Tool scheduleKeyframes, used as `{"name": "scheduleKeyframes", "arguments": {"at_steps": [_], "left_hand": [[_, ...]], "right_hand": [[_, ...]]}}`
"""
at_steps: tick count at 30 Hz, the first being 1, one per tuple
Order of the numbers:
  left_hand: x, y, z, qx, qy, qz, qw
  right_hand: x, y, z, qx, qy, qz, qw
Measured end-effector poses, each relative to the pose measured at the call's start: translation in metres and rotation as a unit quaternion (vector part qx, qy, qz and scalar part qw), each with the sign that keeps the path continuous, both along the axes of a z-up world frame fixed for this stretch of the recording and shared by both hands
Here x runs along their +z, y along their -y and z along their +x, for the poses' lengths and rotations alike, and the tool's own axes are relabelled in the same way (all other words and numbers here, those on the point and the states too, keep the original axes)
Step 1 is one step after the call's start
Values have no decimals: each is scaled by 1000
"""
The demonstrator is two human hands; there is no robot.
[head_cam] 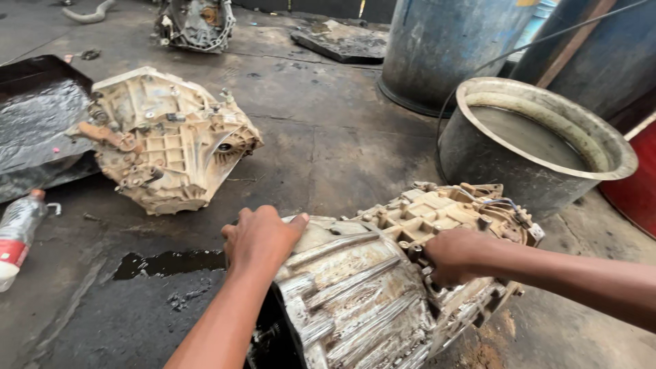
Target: The person uses a metal scraper to remove grime and residue from the surface of a large, dirty mechanical housing, likely a transmission casing. They repeatedly scrape the exterior ribs and edges of the part while it rests on the workshop floor.
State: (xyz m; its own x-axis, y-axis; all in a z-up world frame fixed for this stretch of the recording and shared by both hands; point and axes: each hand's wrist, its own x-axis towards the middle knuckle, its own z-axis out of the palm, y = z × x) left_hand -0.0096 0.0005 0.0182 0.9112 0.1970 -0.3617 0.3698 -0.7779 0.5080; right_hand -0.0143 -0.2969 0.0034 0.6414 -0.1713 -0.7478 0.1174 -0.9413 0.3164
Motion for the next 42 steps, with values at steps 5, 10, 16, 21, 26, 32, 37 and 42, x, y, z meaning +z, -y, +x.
{"name": "scheduleKeyframes", "arguments": {"at_steps": [5, 10, 16, 21, 26, 32, 37, 42], "left_hand": [[-1, 3, -1, -6, 3, 2, 1000], [-2, 1, 0, -7, 5, -2, 1000], [-2, 2, 0, -7, -6, -17, 1000], [-3, -1, 1, -8, -4, -11, 1000], [1, 0, 1, -10, 4, -9, 1000], [-1, 0, -1, -9, 3, -17, 1000], [-4, 1, 1, -5, 9, -8, 1000], [0, -1, 0, -3, -14, 0, 1000]], "right_hand": [[9, 4, -24, 143, 45, -20, 988], [6, 18, -31, 377, 6, -8, 926], [11, 45, -36, 565, 7, 32, 825], [4, 52, -41, 423, 67, -5, 903], [-6, 47, -55, 408, 173, -14, 896], [1, 19, -70, 197, 73, -77, 975], [14, 0, -42, -80, 73, 47, 993], [-2, 29, -36, -308, 127, 182, 925]]}}
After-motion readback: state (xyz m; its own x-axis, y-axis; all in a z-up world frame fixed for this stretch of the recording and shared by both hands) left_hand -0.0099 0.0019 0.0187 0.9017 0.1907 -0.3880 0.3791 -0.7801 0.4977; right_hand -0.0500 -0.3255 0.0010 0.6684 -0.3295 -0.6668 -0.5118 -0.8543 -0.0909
